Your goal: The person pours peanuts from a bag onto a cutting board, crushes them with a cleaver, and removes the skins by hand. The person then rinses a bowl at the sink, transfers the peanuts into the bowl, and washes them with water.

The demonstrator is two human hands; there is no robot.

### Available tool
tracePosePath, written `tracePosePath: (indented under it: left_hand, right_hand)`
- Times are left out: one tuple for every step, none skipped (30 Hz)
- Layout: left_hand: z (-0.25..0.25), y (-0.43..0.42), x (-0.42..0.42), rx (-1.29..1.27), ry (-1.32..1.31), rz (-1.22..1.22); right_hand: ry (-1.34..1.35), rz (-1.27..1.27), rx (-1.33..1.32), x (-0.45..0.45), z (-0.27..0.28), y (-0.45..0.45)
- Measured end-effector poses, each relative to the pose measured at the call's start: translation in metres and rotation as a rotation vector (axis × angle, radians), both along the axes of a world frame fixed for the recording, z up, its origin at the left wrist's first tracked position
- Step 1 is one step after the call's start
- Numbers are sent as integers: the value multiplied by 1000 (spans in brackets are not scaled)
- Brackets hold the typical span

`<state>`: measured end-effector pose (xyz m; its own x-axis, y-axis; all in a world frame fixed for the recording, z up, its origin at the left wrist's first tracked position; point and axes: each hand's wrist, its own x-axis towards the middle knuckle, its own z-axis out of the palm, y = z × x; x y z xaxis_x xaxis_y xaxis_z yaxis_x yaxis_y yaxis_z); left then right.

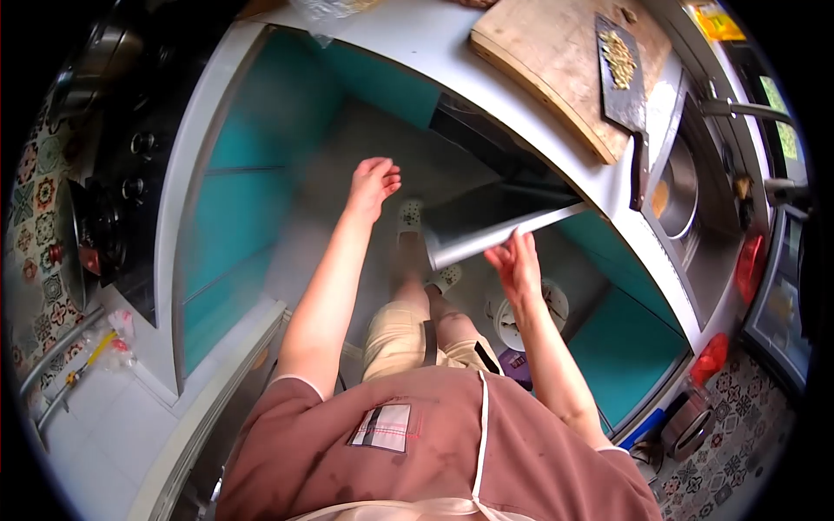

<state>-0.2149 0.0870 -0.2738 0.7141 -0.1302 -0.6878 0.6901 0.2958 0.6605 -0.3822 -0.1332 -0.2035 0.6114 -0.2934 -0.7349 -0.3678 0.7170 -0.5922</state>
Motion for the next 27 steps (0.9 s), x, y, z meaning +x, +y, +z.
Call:
tracePosePath:
  left_hand:
    - [0, -22, 4, 19, -31, -82]
    - [1, -45, 7, 38, -64, -169]
    - [0, -72, 9, 69, -116, -270]
    - [-5, -99, 14, 99, -174, -376]
    - [-26, -123, 22, 165, -250, -561]
    - [-59, -149, 31, 231, -336, -746]
    - [-71, -172, 45, 347, -428, -889]
    - [-75, -190, 53, 484, -503, -995]
    - [-80, -208, 62, 607, -566, -1086]
    - [-84, -223, 66, 713, -610, -1162]
    - [-89, -235, 70, 788, -630, -1212]
    - [-93, -241, 72, 852, -631, -1255]
    - [-98, -243, 70, 914, -621, -1292]
    - [-96, -248, 70, 937, -604, -1306]
    - [-98, -249, 68, 972, -593, -1324]
    - [-97, -250, 68, 990, -582, -1329]
    - [-95, -252, 67, 1002, -573, -1328]
    - [-89, -252, 66, 1006, -564, -1319]
    - [-91, -251, 65, 1012, -555, -1319]
    - [-87, -249, 61, 1008, -540, -1304]
    - [-86, -249, 57, 1004, -527, -1296]
    - [-86, -247, 55, 999, -515, -1286]
    - [-86, -246, 54, 995, -501, -1270]
    - [-86, -245, 54, 984, -486, -1256]
    - [-83, -243, 53, 973, -472, -1239]
    - [-81, -242, 53, 958, -454, -1218]
    - [-79, -239, 52, 941, -436, -1197]
  right_hand:
    - [56, 83, -109, -11, 6, -3]
    - [120, 160, -237, -24, 4, -8]
    - [119, 187, -313, -35, 3, -13]
    - [116, 208, -392, -44, 4, -18]
    - [130, 205, -471, -51, 7, -21]
    - [161, 225, -557, -64, -5, -26]
    - [149, 273, -695, -73, -14, -32]
    - [219, 300, -754, -77, -12, -36]
    - [219, 331, -880, -82, -11, -39]
    - [272, 364, -917, -85, -7, -41]
    - [408, 428, -923, -87, -4, -43]
    - [525, 463, -972, -87, -1, -44]
    - [585, 479, -1003, -86, 6, -46]
    - [606, 482, -1018, -88, 7, -49]
    - [617, 477, -1039, -87, 11, -49]
    - [608, 485, -1041, -84, 13, -48]
    - [595, 470, -1041, -84, 9, -45]
    - [576, 457, -1042, -84, 4, -41]
    - [579, 447, -1032, -81, 4, -40]
    - [582, 441, -1022, -80, 7, -39]
    - [609, 442, -1012, -77, 13, -40]
    - [618, 445, -1013, -79, 11, -42]
    - [612, 444, -982, -81, 7, -44]
    - [589, 452, -980, -82, 12, -47]
    - [585, 455, -999, -83, 12, -47]
    - [585, 462, -1017, -84, 11, -48]
    - [590, 470, -1014, -83, 12, -49]
